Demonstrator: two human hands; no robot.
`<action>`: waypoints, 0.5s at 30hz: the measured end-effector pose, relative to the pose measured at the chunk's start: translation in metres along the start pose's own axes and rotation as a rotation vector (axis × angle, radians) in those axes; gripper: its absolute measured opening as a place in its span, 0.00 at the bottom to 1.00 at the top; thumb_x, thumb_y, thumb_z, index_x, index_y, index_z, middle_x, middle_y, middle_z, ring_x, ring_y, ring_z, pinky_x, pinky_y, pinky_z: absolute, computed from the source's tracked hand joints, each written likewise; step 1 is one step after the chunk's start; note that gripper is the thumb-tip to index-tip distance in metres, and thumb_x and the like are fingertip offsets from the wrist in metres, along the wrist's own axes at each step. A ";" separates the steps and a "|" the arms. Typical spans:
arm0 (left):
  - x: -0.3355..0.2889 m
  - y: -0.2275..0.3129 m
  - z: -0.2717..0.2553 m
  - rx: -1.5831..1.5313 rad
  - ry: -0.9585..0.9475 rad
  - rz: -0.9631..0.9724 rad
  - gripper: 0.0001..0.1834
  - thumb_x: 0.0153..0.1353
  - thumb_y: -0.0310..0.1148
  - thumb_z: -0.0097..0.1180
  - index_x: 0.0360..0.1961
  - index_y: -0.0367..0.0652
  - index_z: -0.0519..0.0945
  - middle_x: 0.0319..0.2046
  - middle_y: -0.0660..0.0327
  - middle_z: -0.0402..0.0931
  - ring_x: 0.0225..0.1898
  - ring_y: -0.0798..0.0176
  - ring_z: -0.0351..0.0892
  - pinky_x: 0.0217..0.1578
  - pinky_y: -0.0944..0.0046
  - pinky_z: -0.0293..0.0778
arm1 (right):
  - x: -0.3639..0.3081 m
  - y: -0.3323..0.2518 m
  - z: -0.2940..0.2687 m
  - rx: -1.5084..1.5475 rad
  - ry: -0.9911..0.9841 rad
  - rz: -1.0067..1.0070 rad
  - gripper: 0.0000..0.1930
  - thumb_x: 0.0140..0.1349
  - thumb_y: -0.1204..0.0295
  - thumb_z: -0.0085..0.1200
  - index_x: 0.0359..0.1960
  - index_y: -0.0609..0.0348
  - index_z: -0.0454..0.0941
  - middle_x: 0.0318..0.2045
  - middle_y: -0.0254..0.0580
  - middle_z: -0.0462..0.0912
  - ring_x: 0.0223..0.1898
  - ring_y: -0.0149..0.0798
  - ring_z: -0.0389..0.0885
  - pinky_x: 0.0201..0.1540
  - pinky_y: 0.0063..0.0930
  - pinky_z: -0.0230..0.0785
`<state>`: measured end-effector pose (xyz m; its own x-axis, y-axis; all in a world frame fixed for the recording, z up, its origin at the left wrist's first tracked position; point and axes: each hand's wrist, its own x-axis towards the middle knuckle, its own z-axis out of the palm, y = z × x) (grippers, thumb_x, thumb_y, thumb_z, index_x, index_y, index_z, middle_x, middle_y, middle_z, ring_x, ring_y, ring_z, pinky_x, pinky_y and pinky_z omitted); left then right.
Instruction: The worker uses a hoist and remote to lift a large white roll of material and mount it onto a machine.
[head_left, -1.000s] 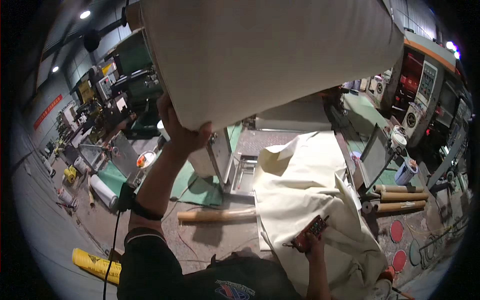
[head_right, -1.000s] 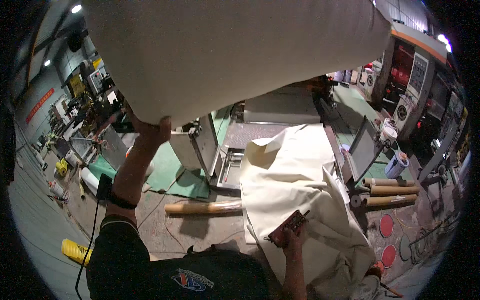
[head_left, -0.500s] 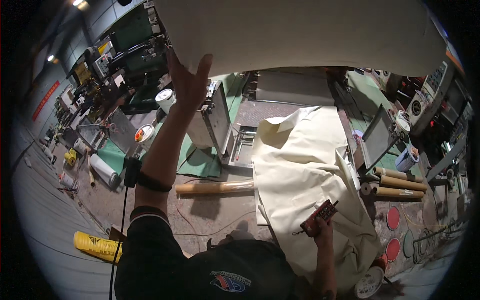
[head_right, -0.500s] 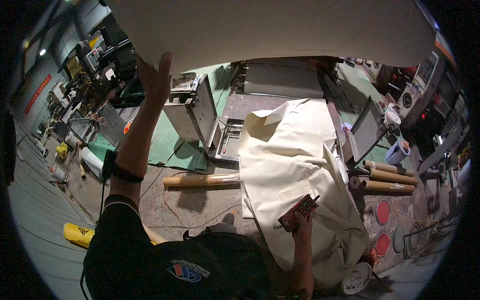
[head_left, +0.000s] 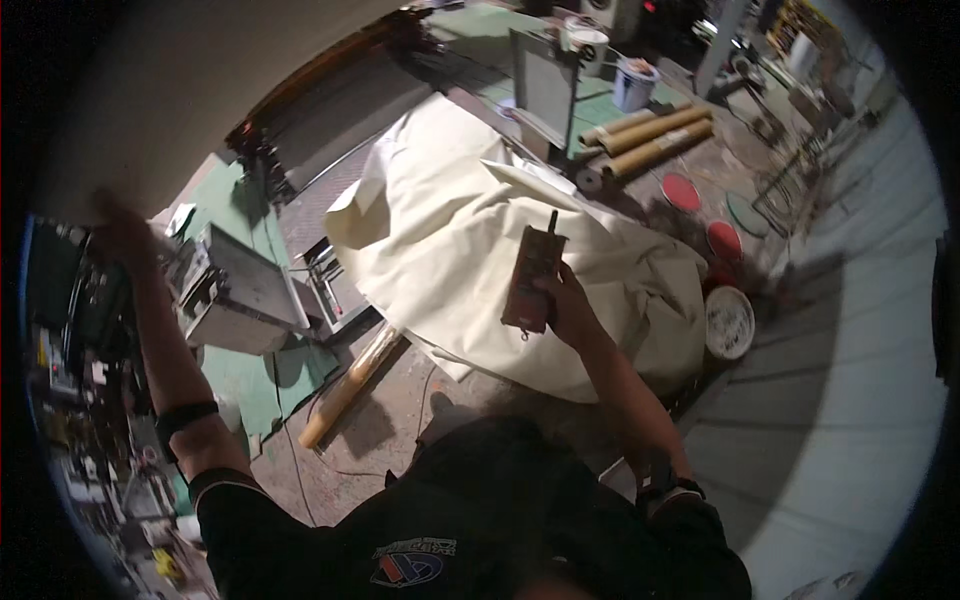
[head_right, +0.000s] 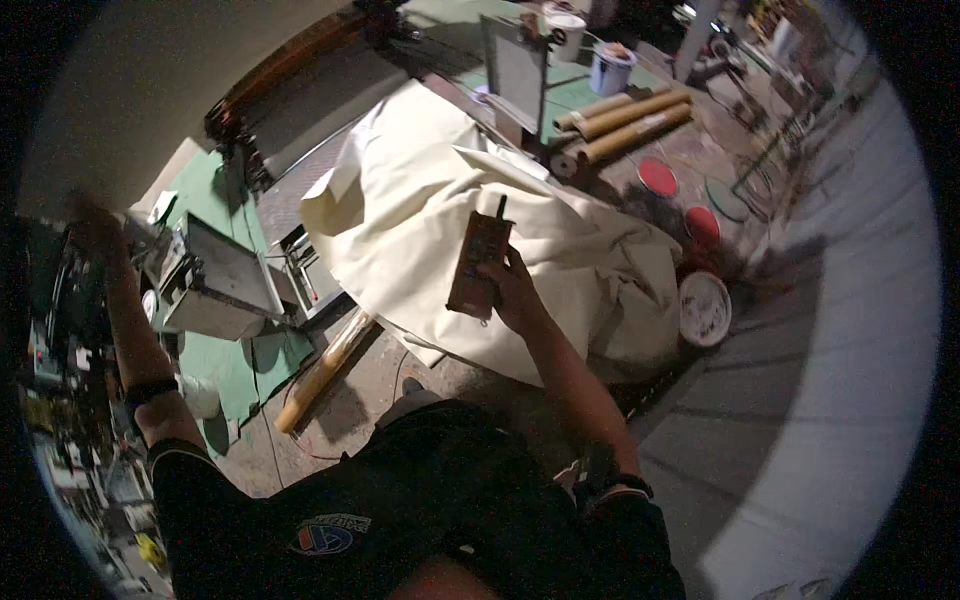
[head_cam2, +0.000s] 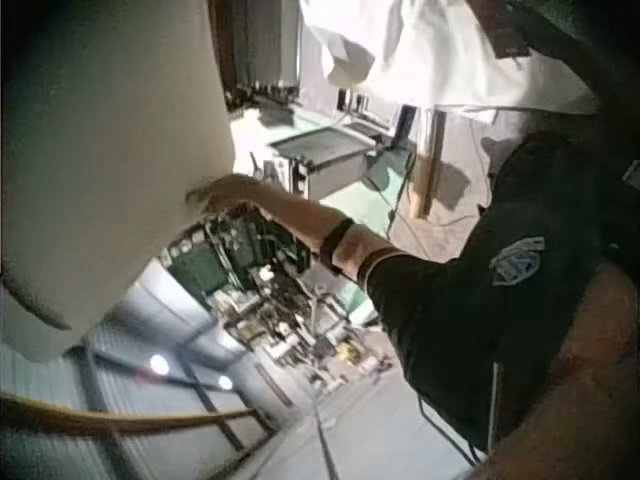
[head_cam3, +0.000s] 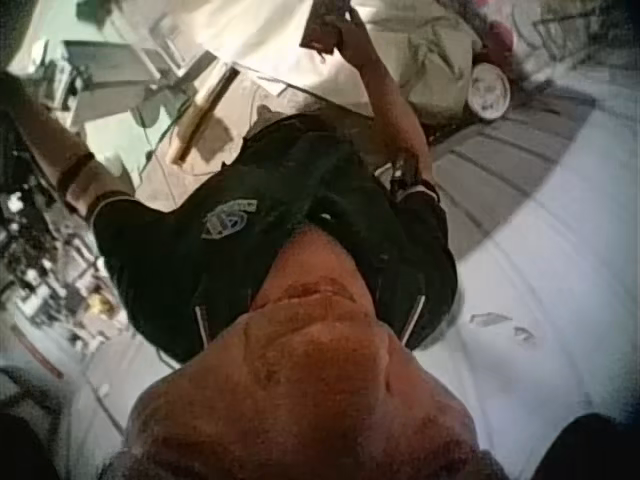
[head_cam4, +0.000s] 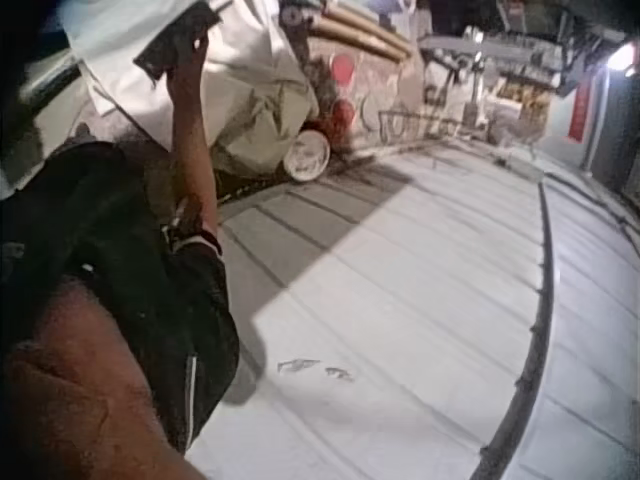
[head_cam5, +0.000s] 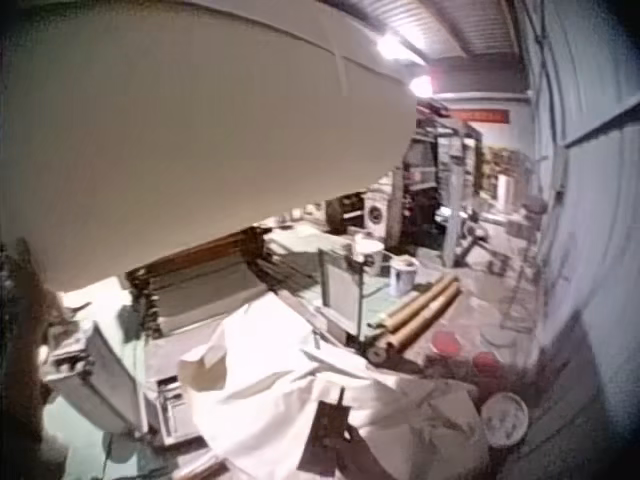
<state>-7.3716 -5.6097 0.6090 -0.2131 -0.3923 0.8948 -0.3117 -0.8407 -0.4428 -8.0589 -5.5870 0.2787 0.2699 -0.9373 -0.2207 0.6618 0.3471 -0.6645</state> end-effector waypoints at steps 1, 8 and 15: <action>0.016 0.011 0.005 -0.029 0.009 0.011 0.29 0.66 0.35 0.54 0.66 0.38 0.65 0.56 0.44 0.74 0.47 0.44 0.80 0.42 0.53 0.76 | -0.001 -0.009 -0.001 -0.036 0.022 -0.014 0.27 0.64 0.78 0.52 0.65 0.55 0.60 0.52 0.43 0.76 0.51 0.41 0.80 0.53 0.39 0.78; 0.043 0.047 0.080 -0.794 0.109 -0.247 0.25 0.72 0.50 0.45 0.60 0.42 0.73 0.47 0.44 0.81 0.43 0.40 0.84 0.41 0.46 0.79 | 0.007 -0.045 -0.019 0.027 0.024 -0.085 0.23 0.69 0.70 0.46 0.65 0.58 0.59 0.50 0.43 0.76 0.50 0.40 0.80 0.54 0.39 0.78; 0.009 0.175 0.023 -0.667 -0.131 -0.300 0.30 0.66 0.34 0.52 0.68 0.35 0.63 0.63 0.45 0.69 0.44 0.42 0.83 0.36 0.47 0.82 | 0.044 -0.077 -0.033 -0.088 0.210 -0.170 0.24 0.73 0.58 0.47 0.62 0.63 0.63 0.46 0.43 0.77 0.44 0.38 0.81 0.49 0.36 0.79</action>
<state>-7.4071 -5.7693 0.5410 0.0682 -0.2580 0.9637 -0.8443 -0.5296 -0.0820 -8.1214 -5.6560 0.2966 0.0036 -0.9713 -0.2377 0.6197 0.1887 -0.7618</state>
